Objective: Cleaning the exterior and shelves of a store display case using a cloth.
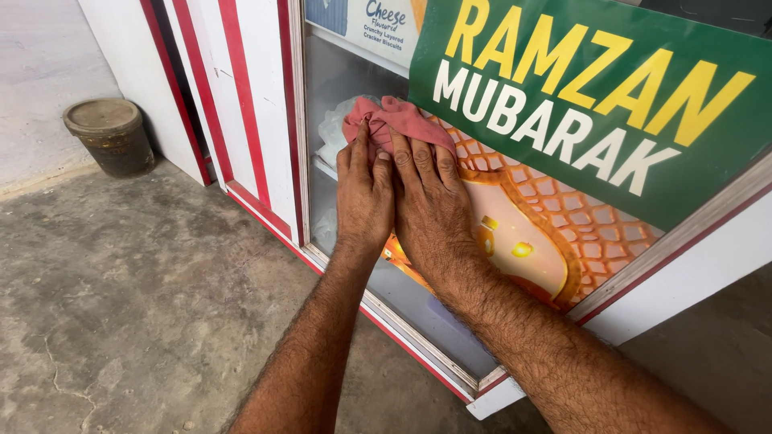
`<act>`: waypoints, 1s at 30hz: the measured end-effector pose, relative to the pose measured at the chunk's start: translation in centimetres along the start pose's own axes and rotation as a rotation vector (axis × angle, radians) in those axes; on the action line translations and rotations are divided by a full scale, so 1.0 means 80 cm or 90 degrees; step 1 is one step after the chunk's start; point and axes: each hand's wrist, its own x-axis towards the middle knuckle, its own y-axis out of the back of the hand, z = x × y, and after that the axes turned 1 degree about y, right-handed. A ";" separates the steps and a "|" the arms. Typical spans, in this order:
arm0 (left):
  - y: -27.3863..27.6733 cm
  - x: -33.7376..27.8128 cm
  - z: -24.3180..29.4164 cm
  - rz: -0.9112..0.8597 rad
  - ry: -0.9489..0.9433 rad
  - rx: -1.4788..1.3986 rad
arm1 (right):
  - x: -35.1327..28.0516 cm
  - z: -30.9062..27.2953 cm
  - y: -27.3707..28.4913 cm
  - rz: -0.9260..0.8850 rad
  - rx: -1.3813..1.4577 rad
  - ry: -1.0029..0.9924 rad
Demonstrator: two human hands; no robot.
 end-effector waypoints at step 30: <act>0.042 0.035 -0.020 -0.002 -0.016 0.067 | 0.080 -0.025 -0.016 0.001 -0.019 0.018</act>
